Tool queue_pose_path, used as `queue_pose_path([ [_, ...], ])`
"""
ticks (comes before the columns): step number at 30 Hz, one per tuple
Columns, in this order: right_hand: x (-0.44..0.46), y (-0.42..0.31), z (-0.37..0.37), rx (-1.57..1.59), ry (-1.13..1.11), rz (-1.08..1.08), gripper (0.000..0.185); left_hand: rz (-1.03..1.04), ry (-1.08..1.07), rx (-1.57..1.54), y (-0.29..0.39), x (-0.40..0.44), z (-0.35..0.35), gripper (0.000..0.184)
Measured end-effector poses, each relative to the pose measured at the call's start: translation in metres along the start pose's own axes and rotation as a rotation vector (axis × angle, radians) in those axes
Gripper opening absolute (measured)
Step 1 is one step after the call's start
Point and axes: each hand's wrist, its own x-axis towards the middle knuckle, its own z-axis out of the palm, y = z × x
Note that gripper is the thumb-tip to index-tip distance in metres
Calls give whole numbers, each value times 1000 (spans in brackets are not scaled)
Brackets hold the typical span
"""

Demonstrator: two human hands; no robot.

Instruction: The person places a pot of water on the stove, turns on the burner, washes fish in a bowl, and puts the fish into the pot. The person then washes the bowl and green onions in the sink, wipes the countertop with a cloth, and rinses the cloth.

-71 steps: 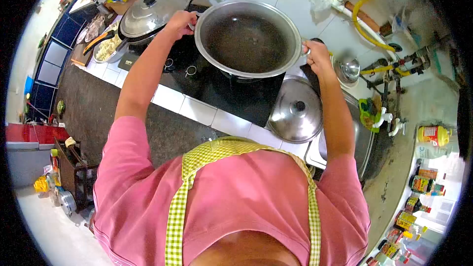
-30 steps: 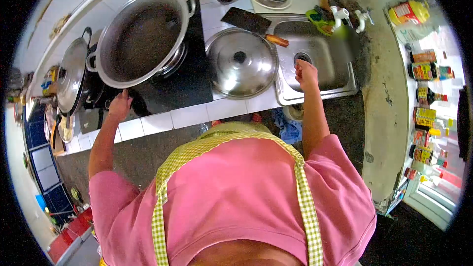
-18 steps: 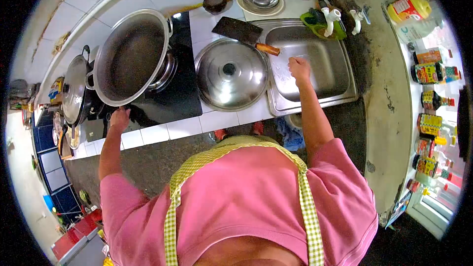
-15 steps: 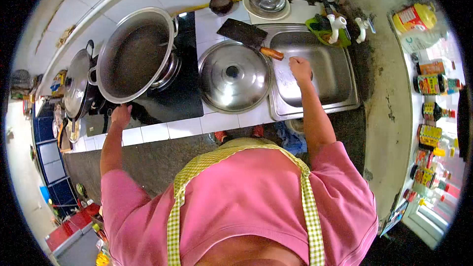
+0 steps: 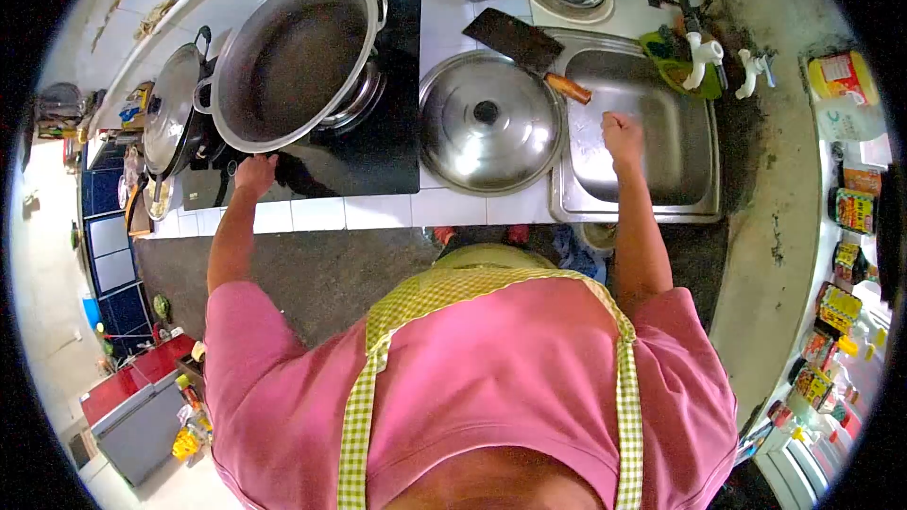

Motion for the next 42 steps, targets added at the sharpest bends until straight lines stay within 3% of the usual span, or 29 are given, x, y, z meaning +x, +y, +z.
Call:
queue_pose_path([
  [1,-6,3,-2,4,3,-2,17,68,-4,91,-5,8,8,49],
  [2,-12,9,-3,9,4,-2,19,-110,-22,-14,-2,5,8,49],
  [3,-16,19,-2,-64,14,-71,18,-92,-16,5,-12,14,24,49],
  [4,-32,-4,-11,14,-36,38,20,-73,-9,27,-11,14,21,49],
  [8,-60,5,-13,223,-54,128,21,-229,-102,21,0,15,11,49],
  [10,-77,14,-17,240,-35,129,19,-138,-157,118,-20,33,35,49],
  [12,-99,24,-25,298,-16,71,19,-205,-146,40,-12,27,26,51],
  [16,-149,37,-43,196,29,146,19,-77,-186,243,-39,53,48,51],
  [17,-163,39,-45,255,42,200,19,136,-191,381,-41,45,41,51],
  [19,-188,50,-51,364,15,318,20,142,-248,448,-39,46,41,52],
  [20,-202,52,-50,358,59,232,21,139,-306,488,-32,53,44,53],
  [22,-221,55,-46,300,78,277,22,-114,-244,268,13,19,-3,51],
  [26,-240,38,-40,258,92,242,20,-139,-132,170,-20,50,44,47],
  [28,-239,17,-40,310,86,250,19,17,-59,177,-27,45,46,46],
  [29,-237,15,-41,317,93,201,18,-5,-133,119,0,16,6,48],
  [33,-229,5,-28,379,92,138,14,37,27,101,-14,34,40,43],
  [36,-238,-39,-32,382,74,243,16,-21,62,2,3,1,9,43],
  [38,-241,-34,-28,304,48,163,17,-98,53,-95,7,-14,-3,43],
  [40,-250,-49,-28,377,2,223,17,30,108,-88,2,-9,7,43],
  [42,-252,-46,-21,409,3,245,17,-2,144,-90,1,-7,10,42],
])
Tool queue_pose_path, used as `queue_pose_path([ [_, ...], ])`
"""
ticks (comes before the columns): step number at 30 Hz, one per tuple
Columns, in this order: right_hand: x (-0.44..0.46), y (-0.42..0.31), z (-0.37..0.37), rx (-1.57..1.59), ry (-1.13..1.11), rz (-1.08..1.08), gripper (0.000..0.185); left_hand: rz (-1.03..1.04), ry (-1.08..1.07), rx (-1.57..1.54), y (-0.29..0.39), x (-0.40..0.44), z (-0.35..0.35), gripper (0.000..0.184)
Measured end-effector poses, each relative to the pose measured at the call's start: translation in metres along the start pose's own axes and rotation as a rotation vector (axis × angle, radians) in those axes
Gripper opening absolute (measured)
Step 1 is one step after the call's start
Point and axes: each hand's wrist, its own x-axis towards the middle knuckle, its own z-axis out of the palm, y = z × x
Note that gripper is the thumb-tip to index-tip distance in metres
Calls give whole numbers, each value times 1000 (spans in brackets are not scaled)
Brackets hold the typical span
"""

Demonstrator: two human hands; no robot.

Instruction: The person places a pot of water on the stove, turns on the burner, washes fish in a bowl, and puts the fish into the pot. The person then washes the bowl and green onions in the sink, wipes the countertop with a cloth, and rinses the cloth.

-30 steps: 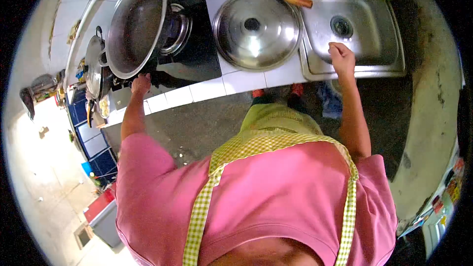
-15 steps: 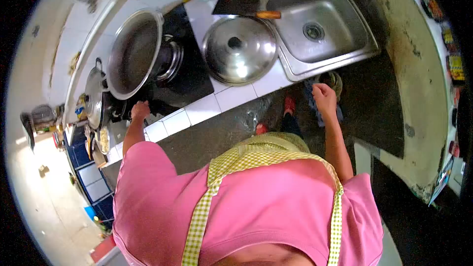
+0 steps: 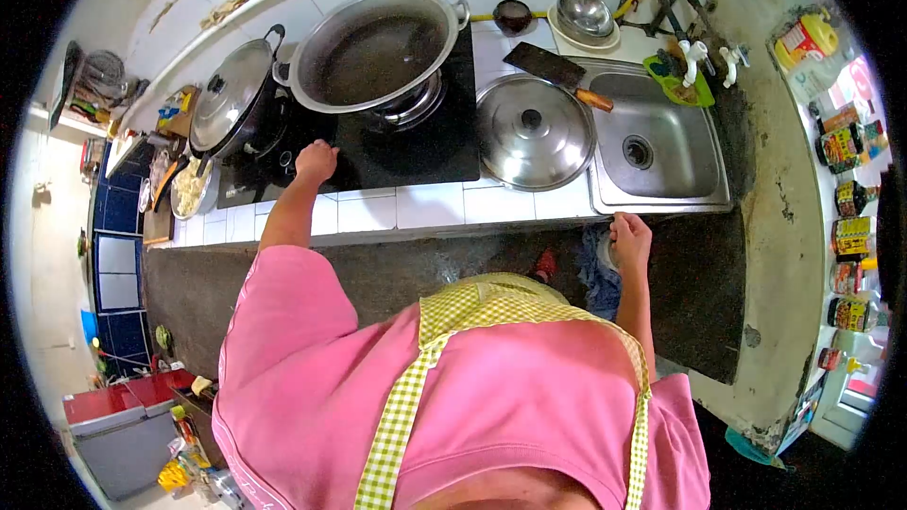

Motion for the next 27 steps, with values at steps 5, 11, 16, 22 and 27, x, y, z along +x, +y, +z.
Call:
queue_pose_path([
  [5,-14,-1,-2,-56,12,27,17,-72,-21,-65,11,-13,-16,41],
  [11,-25,6,-9,-17,51,38,17,-123,-18,-70,14,-13,-16,42],
  [16,-30,17,-13,-31,76,36,17,-117,8,-55,12,-9,-9,42],
  [22,-51,18,-8,56,93,61,16,-91,32,-5,10,-3,1,45],
  [27,-68,44,-14,39,218,55,19,-95,-55,30,15,-9,-12,48],
])
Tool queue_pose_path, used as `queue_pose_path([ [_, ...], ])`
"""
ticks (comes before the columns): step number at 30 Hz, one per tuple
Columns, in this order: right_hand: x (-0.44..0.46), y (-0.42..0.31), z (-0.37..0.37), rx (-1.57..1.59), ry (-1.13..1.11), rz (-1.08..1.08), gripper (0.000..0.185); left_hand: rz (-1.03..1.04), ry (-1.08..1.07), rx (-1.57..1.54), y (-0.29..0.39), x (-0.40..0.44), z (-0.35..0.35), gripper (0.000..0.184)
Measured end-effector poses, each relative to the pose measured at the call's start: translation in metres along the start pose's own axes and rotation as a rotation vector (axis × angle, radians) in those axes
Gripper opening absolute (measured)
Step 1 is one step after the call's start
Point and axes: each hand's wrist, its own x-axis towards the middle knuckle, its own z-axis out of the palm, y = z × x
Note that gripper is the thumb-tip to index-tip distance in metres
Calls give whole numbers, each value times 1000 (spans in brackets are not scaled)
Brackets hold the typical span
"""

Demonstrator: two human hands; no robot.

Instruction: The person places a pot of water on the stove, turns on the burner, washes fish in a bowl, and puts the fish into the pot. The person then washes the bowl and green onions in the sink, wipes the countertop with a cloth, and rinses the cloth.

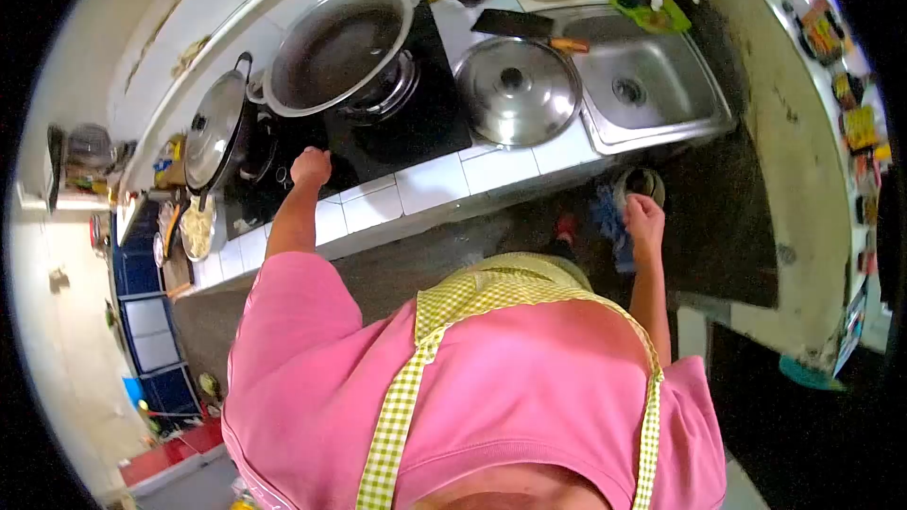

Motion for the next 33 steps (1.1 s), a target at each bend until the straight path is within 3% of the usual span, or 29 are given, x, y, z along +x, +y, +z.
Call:
queue_pose_path([
  [9,-32,67,-40,46,117,217,19,27,-46,134,-2,15,8,53],
  [14,-36,78,-54,144,161,222,18,40,-94,161,-24,51,30,57],
  [16,-36,73,-56,125,187,206,19,-92,-75,19,-9,24,6,58],
  [20,-34,71,-56,133,176,210,19,39,28,78,-26,49,19,55],
  [23,-33,73,-55,119,158,219,19,-62,-140,-184,-13,28,6,52],
  [25,-32,70,-56,137,151,191,19,118,74,87,-20,43,22,47],
  [33,-30,62,-63,28,193,224,23,139,118,112,-21,40,27,47],
])
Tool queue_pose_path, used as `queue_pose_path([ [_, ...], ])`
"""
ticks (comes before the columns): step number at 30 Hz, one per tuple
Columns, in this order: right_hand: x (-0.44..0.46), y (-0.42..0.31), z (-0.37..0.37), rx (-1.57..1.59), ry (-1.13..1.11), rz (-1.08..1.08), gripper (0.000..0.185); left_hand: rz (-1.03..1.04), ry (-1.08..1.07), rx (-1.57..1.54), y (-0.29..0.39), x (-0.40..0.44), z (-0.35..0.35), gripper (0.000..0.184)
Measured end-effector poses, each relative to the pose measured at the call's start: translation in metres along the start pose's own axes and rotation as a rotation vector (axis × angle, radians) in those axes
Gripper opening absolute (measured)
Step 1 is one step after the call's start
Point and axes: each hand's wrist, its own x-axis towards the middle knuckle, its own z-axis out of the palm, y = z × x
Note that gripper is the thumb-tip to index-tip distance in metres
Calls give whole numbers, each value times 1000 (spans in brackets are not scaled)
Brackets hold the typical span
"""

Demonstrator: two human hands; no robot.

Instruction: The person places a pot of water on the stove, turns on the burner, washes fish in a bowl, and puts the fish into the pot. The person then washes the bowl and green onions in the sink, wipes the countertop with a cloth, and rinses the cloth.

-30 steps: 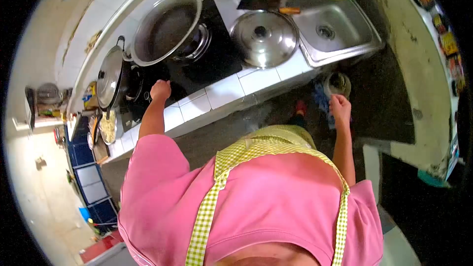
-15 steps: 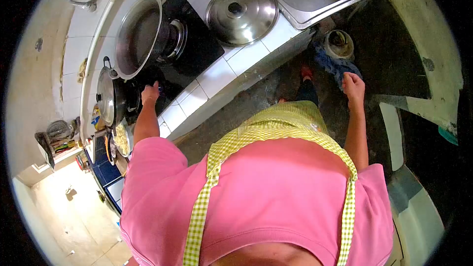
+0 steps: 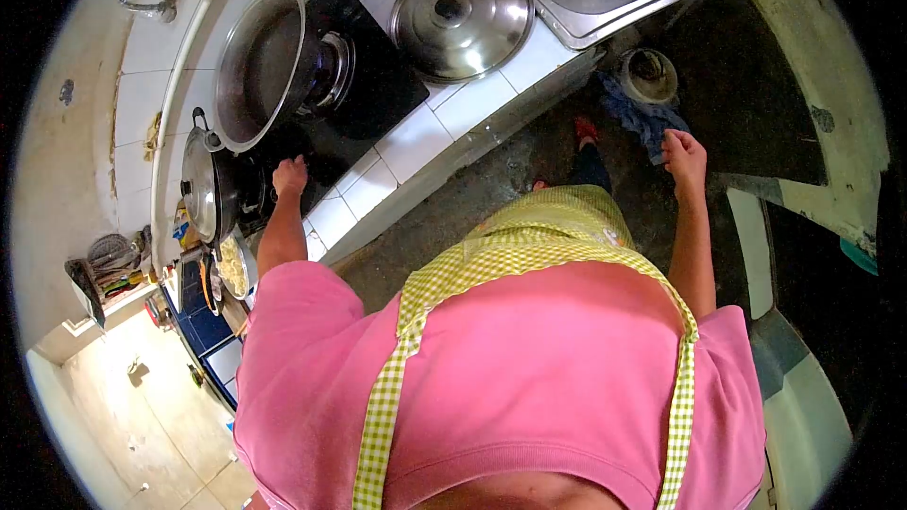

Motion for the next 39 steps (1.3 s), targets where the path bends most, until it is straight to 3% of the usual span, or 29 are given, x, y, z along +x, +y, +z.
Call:
queue_pose_path([
  [39,4,-5,3,48,-54,-6,22,52,67,-119,-4,-4,3,38],
])
